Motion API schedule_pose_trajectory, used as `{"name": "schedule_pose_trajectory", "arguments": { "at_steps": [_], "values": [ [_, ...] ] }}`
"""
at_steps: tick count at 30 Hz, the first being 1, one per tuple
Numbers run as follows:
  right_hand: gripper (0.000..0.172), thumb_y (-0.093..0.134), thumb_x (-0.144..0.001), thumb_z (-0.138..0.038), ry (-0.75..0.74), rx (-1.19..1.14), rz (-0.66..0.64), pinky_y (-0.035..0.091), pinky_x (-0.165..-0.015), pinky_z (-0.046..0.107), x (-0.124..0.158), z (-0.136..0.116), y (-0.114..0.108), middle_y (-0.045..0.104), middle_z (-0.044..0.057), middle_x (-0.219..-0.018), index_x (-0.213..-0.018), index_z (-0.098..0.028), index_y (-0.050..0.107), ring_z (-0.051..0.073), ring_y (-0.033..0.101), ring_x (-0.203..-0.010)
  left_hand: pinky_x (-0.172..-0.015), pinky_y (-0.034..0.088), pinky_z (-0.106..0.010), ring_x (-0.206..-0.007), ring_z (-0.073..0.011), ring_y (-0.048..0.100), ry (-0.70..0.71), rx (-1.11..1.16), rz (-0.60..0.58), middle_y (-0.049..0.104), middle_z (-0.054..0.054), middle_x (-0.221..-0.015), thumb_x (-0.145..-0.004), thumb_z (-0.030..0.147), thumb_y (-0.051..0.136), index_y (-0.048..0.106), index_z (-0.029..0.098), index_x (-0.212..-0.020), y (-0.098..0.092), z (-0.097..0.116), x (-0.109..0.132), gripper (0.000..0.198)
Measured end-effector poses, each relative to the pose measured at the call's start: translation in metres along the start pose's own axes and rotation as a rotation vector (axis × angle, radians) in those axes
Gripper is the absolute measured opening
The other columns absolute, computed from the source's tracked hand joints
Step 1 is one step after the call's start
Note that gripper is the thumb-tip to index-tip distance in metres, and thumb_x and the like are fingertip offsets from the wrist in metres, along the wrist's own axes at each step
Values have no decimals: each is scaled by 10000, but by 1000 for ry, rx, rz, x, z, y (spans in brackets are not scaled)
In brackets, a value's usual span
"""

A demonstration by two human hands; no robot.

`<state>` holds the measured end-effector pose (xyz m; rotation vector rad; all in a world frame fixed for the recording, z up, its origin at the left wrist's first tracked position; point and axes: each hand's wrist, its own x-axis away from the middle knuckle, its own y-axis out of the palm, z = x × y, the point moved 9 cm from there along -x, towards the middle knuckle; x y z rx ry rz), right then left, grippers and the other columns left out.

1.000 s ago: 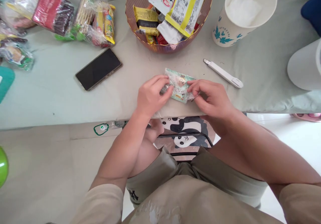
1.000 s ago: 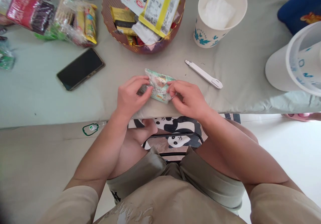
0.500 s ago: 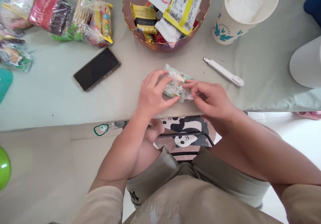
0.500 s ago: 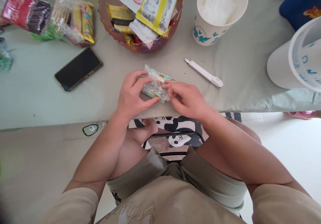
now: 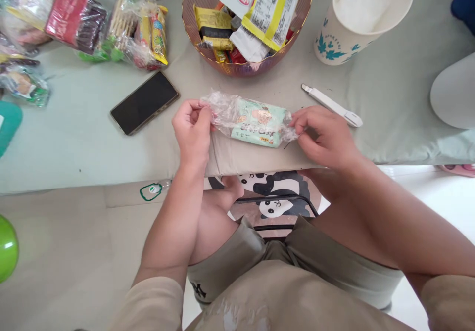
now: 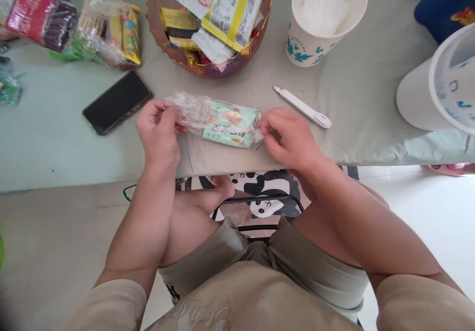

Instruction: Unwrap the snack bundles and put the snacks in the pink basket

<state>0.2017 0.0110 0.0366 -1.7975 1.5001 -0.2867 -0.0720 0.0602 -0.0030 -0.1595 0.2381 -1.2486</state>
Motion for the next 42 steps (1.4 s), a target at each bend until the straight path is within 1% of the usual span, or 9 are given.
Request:
{"name": "schedule_pose_trajectory", "arguments": {
  "at_steps": [4,10,18,21,24,27,30,33,42],
  "values": [
    [141,524,-724,-136,-30,138,33,549,-754,425,-1,10,-14,680,30,-757,-735,-272,486,251,687,-803,-479,407,-248,-523,-105,522,-152,-62,11,577,37,-649,-864,211,603,521,247,-750,-12,-18,-10,145],
    [174,549,-703,-115,-18,380,-8,523,-770,430,1,24,-19,673,48,-780,-736,-271,481,267,628,-826,-519,363,-292,-475,-124,464,-166,-378,67,541,62,-546,-731,79,640,569,241,-712,-28,-10,-9,178],
    [152,567,-651,-126,-39,429,-5,503,-743,453,5,34,-26,689,74,-827,-707,-254,508,289,624,-827,-612,335,-351,-508,-169,447,-135,-711,10,479,62,-483,-654,102,657,555,250,-641,-34,1,-7,181],
    [163,539,-664,-110,17,423,104,508,-787,465,8,33,-44,711,85,-889,-736,-256,557,291,642,-864,-641,362,-365,-499,-171,418,32,-640,117,419,74,-497,-690,134,628,562,267,-758,-44,19,-4,163],
    [185,526,-727,-110,12,410,350,498,-788,452,13,13,-65,699,97,-883,-818,-259,587,292,665,-878,-751,440,-407,-626,-199,538,504,-463,47,525,33,-641,-767,222,667,587,281,-876,-24,58,15,147],
    [107,603,-826,-219,-157,367,249,505,-769,421,10,-14,-43,734,92,-921,-923,-259,621,283,686,-876,-846,485,-455,-900,-262,670,916,-380,-340,722,-44,-965,-819,344,739,656,280,-979,26,78,54,191],
    [220,622,-892,-336,-173,403,-65,511,-785,416,5,-14,0,759,125,-1117,-1074,-229,681,297,702,-968,-957,514,-472,-1123,-298,682,842,-500,-499,741,-87,-1191,-889,323,687,692,250,-1078,54,63,59,203],
    [260,566,-932,-341,-76,449,-163,505,-757,399,5,0,13,762,129,-1073,-1097,-206,715,292,703,-959,-993,545,-424,-1161,-267,692,722,-547,-533,744,-99,-1239,-937,249,618,723,219,-1061,59,49,53,166],
    [250,496,-997,-322,62,334,126,491,-679,346,6,0,-21,755,46,-825,-890,-256,711,217,707,-775,-772,562,-281,-844,-155,727,729,-329,-323,782,-47,-909,-1029,331,577,710,202,-888,35,68,45,233]
  ]
}}
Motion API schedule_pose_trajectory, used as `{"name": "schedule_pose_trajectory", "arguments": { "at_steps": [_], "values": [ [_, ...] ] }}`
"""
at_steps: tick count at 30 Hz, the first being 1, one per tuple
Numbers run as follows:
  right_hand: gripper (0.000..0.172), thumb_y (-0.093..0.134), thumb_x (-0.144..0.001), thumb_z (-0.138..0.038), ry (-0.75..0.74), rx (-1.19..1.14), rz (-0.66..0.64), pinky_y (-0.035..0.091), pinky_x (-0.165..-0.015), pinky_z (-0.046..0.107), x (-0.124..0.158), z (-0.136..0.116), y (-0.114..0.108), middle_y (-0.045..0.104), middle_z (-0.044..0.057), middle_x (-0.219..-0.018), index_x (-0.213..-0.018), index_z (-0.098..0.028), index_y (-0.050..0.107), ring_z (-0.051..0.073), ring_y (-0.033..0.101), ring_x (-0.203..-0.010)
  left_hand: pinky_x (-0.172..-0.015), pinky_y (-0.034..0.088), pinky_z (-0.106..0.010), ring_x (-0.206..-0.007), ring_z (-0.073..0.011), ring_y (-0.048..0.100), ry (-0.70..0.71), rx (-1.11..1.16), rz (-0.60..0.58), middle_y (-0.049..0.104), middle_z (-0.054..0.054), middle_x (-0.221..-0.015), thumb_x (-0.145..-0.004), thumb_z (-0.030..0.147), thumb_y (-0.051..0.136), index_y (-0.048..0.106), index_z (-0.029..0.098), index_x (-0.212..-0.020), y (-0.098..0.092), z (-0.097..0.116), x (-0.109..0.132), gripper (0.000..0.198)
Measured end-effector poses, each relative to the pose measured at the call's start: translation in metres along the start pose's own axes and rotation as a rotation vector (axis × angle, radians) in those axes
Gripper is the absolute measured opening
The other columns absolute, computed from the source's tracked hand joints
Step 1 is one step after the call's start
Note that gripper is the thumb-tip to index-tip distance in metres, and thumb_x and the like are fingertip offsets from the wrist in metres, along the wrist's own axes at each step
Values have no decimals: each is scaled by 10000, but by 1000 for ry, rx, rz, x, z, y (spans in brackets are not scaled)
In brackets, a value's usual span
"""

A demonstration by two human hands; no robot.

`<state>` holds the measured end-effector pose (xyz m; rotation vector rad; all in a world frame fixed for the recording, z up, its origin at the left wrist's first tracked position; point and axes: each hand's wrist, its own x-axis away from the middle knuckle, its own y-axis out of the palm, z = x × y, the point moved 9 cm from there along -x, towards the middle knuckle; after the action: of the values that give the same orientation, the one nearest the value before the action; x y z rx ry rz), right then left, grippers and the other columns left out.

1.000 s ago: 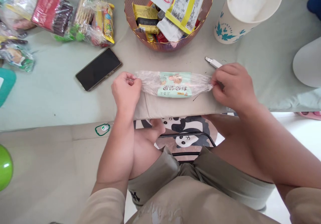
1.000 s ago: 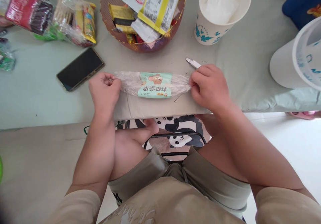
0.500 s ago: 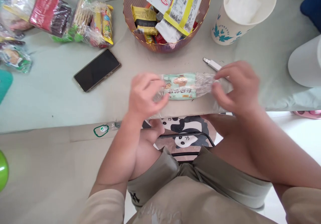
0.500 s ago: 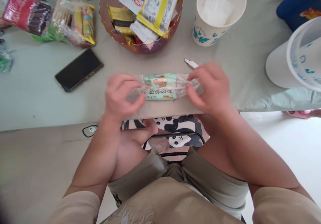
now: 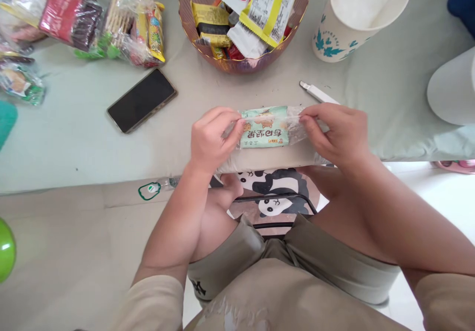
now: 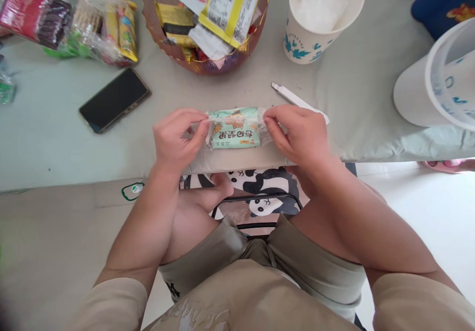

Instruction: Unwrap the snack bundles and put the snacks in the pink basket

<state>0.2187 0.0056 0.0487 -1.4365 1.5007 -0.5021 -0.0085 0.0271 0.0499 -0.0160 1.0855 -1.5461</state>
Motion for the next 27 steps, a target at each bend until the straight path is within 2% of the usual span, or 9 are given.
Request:
{"name": "schedule_pose_trajectory", "arguments": {
  "at_steps": [3,5,9,12,16,20,22,24,27],
  "values": [
    [277,493,-1028,-375,34,-100,152,464,-644,343,-4,-2,-17,678,30,-683,-881,-241,685,193,654,-647,-713,514,-285,-723,-139,660,-54,-44,45,720,-11,-774,-1034,432,569,683,223,-847,-8,-8,-2,303],
    [306,526,-1031,-464,114,-213,206,432,-599,339,-7,5,-23,595,1,-597,-873,-244,669,174,588,-551,-656,477,-285,-644,-126,603,-124,-41,75,676,9,-715,-1022,499,575,675,234,-829,-14,-18,-2,342],
    [417,644,-939,-649,312,-471,253,308,-466,317,-13,29,-19,486,-45,-492,-804,-254,643,130,441,-411,-560,430,-272,-571,-108,552,-302,99,161,631,23,-671,-947,610,649,679,231,-814,-20,-43,1,402],
    [494,711,-847,-727,375,-554,263,272,-427,315,-19,43,-10,469,-54,-454,-751,-250,625,117,393,-373,-496,390,-261,-538,-105,532,-434,242,168,577,28,-623,-855,673,726,661,227,-776,-16,-63,3,457],
    [456,733,-872,-658,456,-625,293,268,-440,295,-27,59,-4,466,-56,-488,-738,-239,612,98,388,-388,-416,272,-272,-438,-81,415,-534,421,130,506,43,-551,-739,748,788,642,232,-719,-9,-82,0,537],
    [475,731,-867,-667,592,-706,329,226,-431,281,-28,65,-3,477,-43,-542,-735,-228,602,86,359,-407,-410,176,-288,-416,-56,311,-603,574,230,399,66,-514,-683,804,796,592,227,-690,-17,-102,-3,612],
    [503,720,-861,-693,624,-702,309,233,-432,280,-28,64,-1,462,-42,-522,-726,-223,605,87,357,-412,-447,227,-278,-460,-48,351,-609,611,284,412,62,-564,-691,796,803,544,222,-705,-19,-112,-4,629],
    [458,725,-884,-635,636,-701,303,229,-424,272,-29,65,2,444,-49,-506,-735,-219,605,84,352,-408,-503,307,-279,-525,-53,441,-612,613,266,461,49,-646,-732,790,780,506,225,-754,-12,-121,-4,629],
    [185,675,-937,-363,608,-725,403,281,-417,250,-29,70,-3,546,-34,-639,-845,-221,599,80,424,-434,-519,323,-308,-534,-77,473,-724,531,218,471,43,-666,-874,833,581,473,238,-829,0,-138,3,606]
  ]
}}
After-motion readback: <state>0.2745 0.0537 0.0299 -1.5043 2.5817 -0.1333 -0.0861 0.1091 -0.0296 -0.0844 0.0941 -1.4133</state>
